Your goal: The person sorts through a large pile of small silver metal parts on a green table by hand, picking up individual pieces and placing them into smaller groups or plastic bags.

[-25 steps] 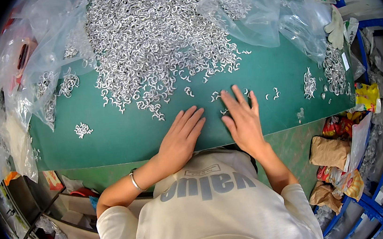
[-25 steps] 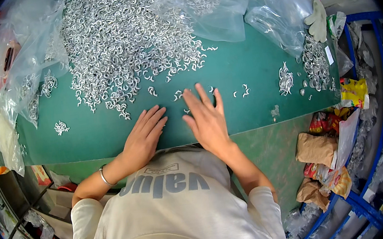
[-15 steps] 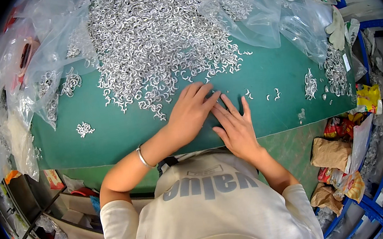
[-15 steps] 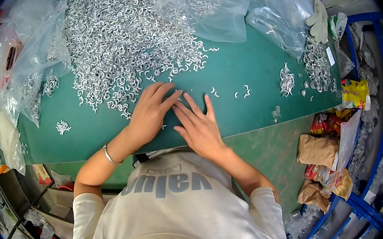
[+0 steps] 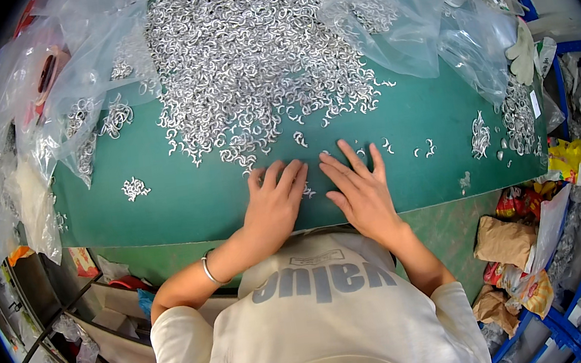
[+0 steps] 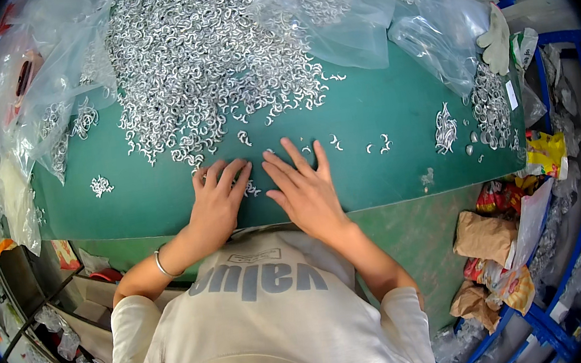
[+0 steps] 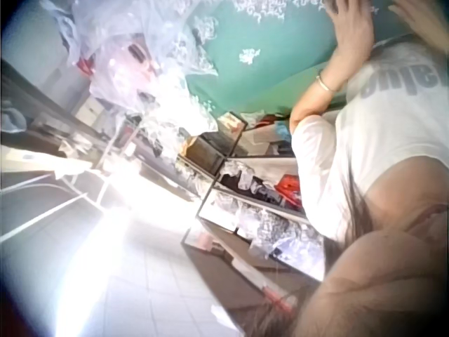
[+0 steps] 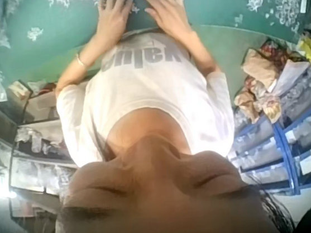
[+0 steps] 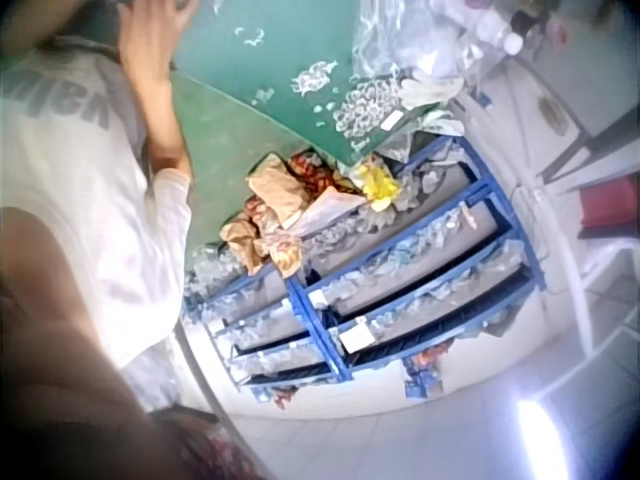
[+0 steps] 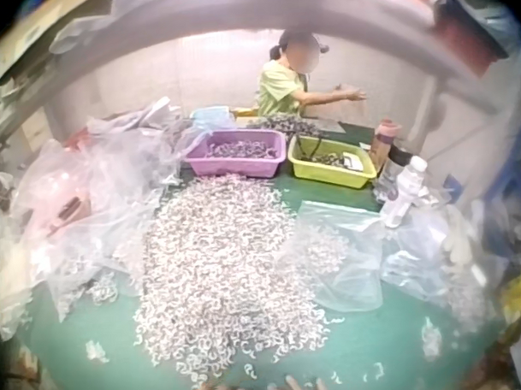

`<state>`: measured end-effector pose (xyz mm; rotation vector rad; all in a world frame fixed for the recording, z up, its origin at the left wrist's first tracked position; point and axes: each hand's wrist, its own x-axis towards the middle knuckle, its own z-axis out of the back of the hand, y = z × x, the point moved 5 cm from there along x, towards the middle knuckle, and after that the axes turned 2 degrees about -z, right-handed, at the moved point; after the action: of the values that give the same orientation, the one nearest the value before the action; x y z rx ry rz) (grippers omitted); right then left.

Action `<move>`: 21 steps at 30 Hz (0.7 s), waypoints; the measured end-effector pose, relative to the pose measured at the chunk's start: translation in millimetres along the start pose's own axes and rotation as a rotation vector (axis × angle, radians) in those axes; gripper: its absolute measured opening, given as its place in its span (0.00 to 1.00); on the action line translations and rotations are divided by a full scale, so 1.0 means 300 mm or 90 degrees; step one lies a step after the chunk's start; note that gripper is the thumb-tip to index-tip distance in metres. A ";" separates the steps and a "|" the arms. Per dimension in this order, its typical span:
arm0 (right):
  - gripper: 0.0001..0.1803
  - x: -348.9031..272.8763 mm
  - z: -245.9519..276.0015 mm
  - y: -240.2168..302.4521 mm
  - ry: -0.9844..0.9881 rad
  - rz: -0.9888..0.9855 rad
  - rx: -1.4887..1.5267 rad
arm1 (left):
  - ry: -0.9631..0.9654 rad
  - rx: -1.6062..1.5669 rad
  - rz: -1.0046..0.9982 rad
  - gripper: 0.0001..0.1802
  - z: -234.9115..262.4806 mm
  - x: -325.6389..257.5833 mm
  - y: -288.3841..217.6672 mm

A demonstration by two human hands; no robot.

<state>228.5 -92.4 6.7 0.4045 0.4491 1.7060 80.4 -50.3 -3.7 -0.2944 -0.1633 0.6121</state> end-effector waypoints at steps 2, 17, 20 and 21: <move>0.22 -0.002 0.011 -0.026 -0.009 -0.036 -0.025 | 0.011 -0.013 0.020 0.32 -0.001 -0.030 -0.018; 0.25 0.110 -0.003 -0.023 -0.065 0.011 0.004 | -0.105 -0.068 0.027 0.33 -0.002 0.095 0.066; 0.24 0.085 0.021 -0.036 -0.081 -0.001 0.031 | -0.103 -0.087 0.014 0.33 -0.008 0.072 0.053; 0.23 0.085 0.032 -0.032 -0.094 0.001 0.041 | -0.102 -0.094 0.013 0.34 -0.004 0.060 0.052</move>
<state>237.0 -64.9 10.8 0.5730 0.3961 1.6533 86.8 -27.9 -8.6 -0.3907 -0.3613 0.6450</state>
